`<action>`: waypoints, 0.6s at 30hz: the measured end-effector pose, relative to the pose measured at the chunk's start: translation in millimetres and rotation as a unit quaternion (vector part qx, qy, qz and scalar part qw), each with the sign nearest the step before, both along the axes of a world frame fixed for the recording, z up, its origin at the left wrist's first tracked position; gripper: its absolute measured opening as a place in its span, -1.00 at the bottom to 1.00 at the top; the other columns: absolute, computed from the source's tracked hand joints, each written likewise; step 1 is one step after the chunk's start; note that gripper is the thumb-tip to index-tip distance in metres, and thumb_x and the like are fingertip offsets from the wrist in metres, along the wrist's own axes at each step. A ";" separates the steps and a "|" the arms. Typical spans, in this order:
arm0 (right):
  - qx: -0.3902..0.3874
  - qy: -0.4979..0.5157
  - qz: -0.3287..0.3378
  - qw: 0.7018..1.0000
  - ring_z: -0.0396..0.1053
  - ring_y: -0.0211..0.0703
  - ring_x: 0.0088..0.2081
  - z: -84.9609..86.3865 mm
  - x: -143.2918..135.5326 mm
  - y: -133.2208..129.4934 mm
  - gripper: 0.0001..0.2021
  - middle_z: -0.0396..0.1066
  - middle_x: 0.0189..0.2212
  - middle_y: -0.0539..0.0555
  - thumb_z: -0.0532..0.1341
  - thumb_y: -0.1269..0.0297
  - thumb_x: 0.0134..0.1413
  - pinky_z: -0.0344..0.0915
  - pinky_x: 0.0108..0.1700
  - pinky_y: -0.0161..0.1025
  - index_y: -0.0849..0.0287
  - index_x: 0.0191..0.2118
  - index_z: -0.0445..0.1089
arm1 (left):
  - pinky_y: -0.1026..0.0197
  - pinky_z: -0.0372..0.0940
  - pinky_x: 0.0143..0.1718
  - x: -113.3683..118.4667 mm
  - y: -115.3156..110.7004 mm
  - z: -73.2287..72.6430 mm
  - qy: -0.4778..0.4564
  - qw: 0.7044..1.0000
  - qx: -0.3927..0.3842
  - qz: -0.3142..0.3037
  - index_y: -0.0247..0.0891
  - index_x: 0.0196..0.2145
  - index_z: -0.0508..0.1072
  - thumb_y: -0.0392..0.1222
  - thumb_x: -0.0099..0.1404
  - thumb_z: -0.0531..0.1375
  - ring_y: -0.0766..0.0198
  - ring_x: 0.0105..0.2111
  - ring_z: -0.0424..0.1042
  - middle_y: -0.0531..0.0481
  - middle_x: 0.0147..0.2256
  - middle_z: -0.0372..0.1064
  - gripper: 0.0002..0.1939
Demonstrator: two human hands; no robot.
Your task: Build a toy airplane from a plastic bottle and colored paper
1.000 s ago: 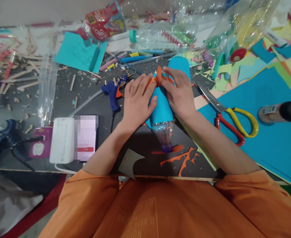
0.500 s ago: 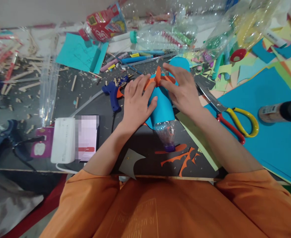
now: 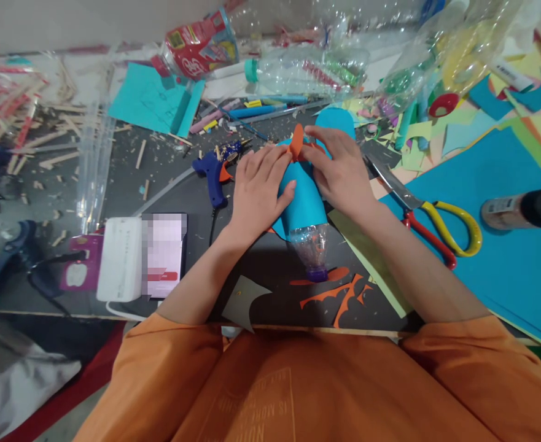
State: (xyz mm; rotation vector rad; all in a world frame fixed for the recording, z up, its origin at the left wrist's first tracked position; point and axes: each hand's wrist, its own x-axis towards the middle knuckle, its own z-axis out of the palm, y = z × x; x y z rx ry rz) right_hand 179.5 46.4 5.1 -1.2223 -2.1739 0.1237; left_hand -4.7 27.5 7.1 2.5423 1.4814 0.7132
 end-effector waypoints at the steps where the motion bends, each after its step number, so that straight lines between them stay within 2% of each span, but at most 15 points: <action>1: 0.003 0.001 0.002 1.000 0.27 0.07 0.15 0.1 -0.1 -0.1 -0.70 0.34 0.14 0.08 -0.03 0.39 0.24 0.20 0.17 0.17 -0.01 -0.06 0.37 | -0.09 -0.05 0.28 0.0 0.0 -0.1 0.000 1.000 0.000 -0.001 -0.09 0.16 0.26 0.13 0.40 -0.17 0.04 0.24 0.17 -0.08 0.19 0.27 -0.49; 6: 0.007 0.030 0.005 1.000 0.28 0.05 0.13 0.2 -0.8 -1.1 -0.76 0.35 0.11 0.11 -0.01 0.29 0.28 0.24 0.15 0.13 -0.02 -0.10 0.38 | -0.10 -0.05 0.28 0.4 -0.5 1.5 -0.003 1.000 -0.011 -0.002 -0.08 0.12 0.29 0.13 0.40 -0.17 0.03 0.23 0.18 -0.07 0.18 0.29 -0.50; 11: -0.044 0.087 -0.009 0.995 0.29 0.04 0.12 -2.4 -3.2 1.0 -0.80 0.34 0.09 0.11 0.03 0.23 0.28 0.25 0.15 0.13 -0.03 -0.12 0.38 | -0.10 -0.03 0.28 1.3 -0.1 3.3 -0.003 1.000 -0.017 -0.009 -0.08 0.11 0.31 0.12 0.40 -0.18 0.04 0.23 0.18 -0.06 0.18 0.29 -0.50; 15: -0.075 0.147 -0.007 0.986 0.28 0.00 0.13 -14.1 -3.2 11.1 -0.86 0.36 0.05 0.11 0.09 0.21 0.24 0.26 0.16 0.07 0.00 -0.14 0.35 | -0.10 -0.04 0.28 2.6 0.2 2.8 -0.009 1.000 -0.018 -0.014 -0.06 0.11 0.30 0.14 0.40 -0.19 0.06 0.23 0.18 -0.05 0.18 0.29 -0.50; 18: -0.103 0.195 0.013 0.975 0.35 -0.04 0.07 -28.5 -0.3 22.0 -0.80 0.38 0.00 0.10 0.13 0.17 0.21 0.33 0.08 0.03 0.02 -0.07 0.27 | -0.11 -0.04 0.28 3.5 -0.3 2.5 -0.013 1.000 -0.019 -0.014 -0.06 0.12 0.29 0.14 0.40 -0.19 0.05 0.23 0.17 -0.06 0.19 0.27 -0.49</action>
